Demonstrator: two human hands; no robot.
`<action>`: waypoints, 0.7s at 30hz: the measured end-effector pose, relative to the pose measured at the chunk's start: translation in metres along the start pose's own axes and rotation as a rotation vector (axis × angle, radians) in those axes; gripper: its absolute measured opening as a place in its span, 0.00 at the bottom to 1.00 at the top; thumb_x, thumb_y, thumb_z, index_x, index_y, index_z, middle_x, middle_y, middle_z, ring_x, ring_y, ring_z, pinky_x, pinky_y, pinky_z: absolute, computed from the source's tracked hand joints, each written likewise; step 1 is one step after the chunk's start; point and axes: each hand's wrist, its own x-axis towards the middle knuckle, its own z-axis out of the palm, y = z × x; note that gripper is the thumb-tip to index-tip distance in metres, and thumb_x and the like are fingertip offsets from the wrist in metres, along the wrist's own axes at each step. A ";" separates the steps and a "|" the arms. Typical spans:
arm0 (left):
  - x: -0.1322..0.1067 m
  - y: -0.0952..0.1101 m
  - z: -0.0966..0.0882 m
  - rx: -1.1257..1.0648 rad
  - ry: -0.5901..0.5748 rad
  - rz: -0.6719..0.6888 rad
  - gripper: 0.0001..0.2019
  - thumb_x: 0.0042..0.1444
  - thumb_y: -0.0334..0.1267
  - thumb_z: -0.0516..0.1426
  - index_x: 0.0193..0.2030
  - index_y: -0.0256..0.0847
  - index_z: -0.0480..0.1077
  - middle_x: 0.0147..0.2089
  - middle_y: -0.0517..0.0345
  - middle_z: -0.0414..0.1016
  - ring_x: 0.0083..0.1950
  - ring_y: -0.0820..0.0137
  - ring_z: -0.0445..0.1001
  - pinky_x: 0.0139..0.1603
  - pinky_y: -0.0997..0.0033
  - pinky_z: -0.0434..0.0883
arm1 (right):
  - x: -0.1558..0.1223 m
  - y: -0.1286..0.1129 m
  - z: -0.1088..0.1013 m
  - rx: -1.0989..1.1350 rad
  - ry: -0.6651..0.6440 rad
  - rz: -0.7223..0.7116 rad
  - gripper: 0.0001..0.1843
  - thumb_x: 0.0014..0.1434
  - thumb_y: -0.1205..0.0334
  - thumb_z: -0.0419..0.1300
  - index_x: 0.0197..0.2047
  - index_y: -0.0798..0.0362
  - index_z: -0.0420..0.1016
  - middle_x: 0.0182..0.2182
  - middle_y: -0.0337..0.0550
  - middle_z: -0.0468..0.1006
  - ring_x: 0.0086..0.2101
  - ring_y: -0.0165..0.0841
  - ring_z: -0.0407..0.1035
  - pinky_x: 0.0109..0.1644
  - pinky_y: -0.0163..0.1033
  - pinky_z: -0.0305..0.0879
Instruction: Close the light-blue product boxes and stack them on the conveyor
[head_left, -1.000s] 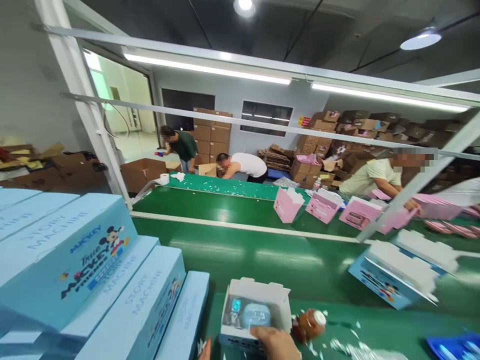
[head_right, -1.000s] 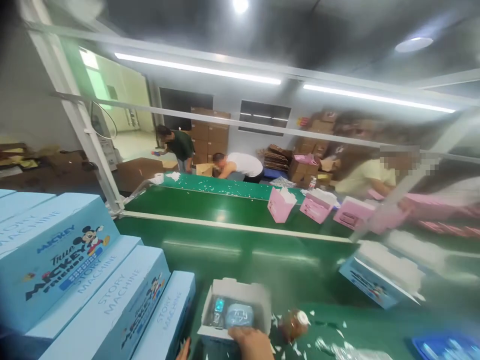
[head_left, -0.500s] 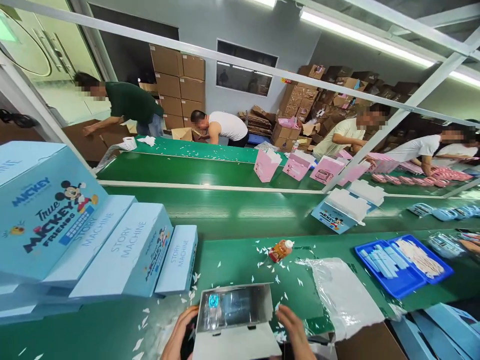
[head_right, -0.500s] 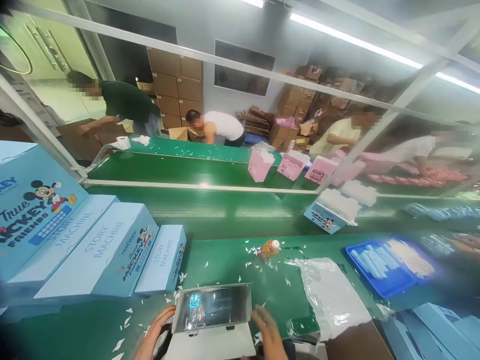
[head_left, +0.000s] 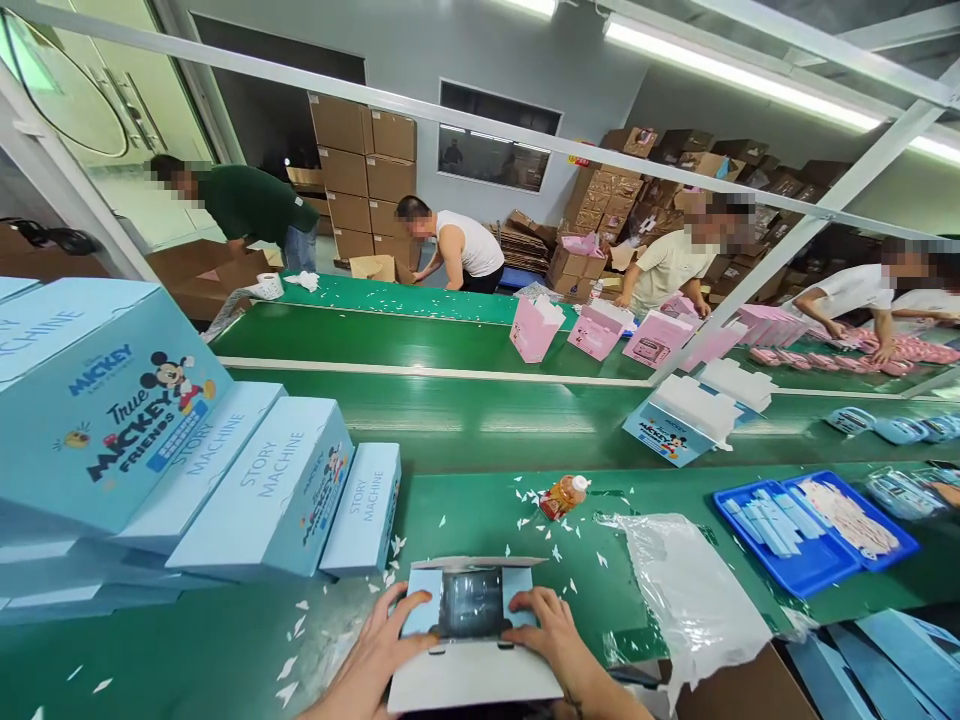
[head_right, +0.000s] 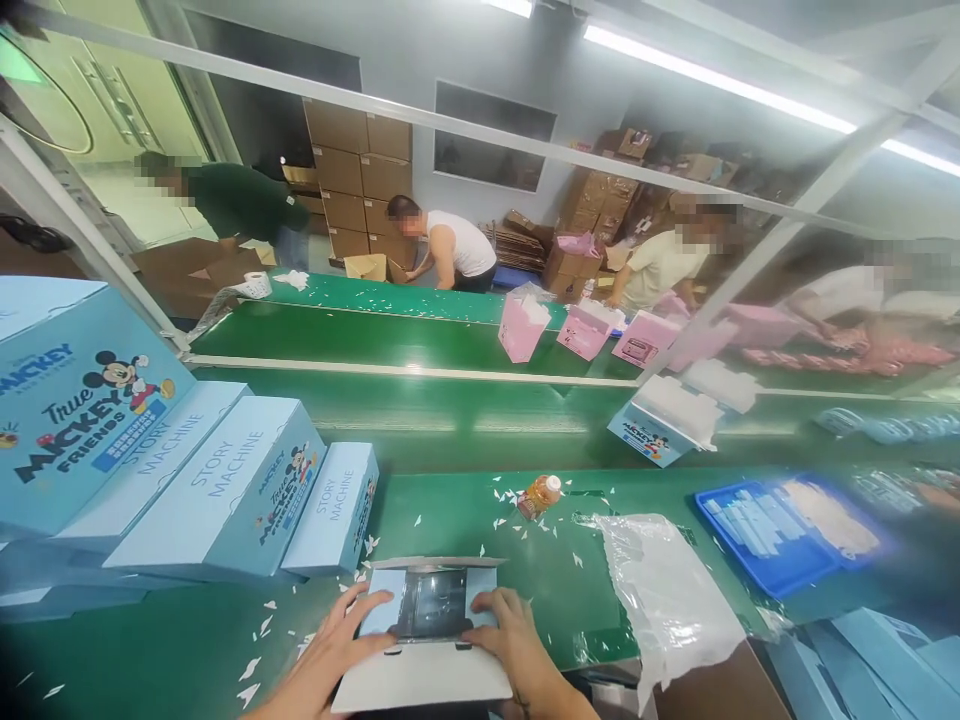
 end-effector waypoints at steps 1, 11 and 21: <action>0.003 0.000 0.000 -0.019 -0.015 -0.013 0.19 0.55 0.36 0.56 0.53 0.58 0.70 0.69 0.58 0.53 0.72 0.48 0.41 0.66 0.44 0.60 | 0.002 0.002 -0.001 -0.002 -0.021 0.001 0.15 0.57 0.54 0.59 0.49 0.36 0.76 0.53 0.45 0.67 0.53 0.45 0.59 0.53 0.52 0.61; 0.006 0.004 -0.010 -0.128 -0.066 -0.048 0.15 0.56 0.36 0.56 0.48 0.58 0.75 0.67 0.60 0.57 0.72 0.52 0.43 0.66 0.45 0.58 | -0.005 -0.028 -0.024 0.128 0.074 -0.027 0.18 0.52 0.37 0.61 0.43 0.33 0.78 0.52 0.39 0.70 0.51 0.44 0.63 0.53 0.52 0.61; 0.014 0.016 -0.034 -0.085 -0.176 -0.104 0.23 0.52 0.27 0.53 0.49 0.62 0.73 0.71 0.70 0.52 0.74 0.54 0.43 0.63 0.48 0.64 | -0.001 -0.031 -0.032 0.237 0.025 0.005 0.19 0.52 0.40 0.62 0.41 0.42 0.80 0.56 0.42 0.69 0.52 0.43 0.62 0.57 0.52 0.60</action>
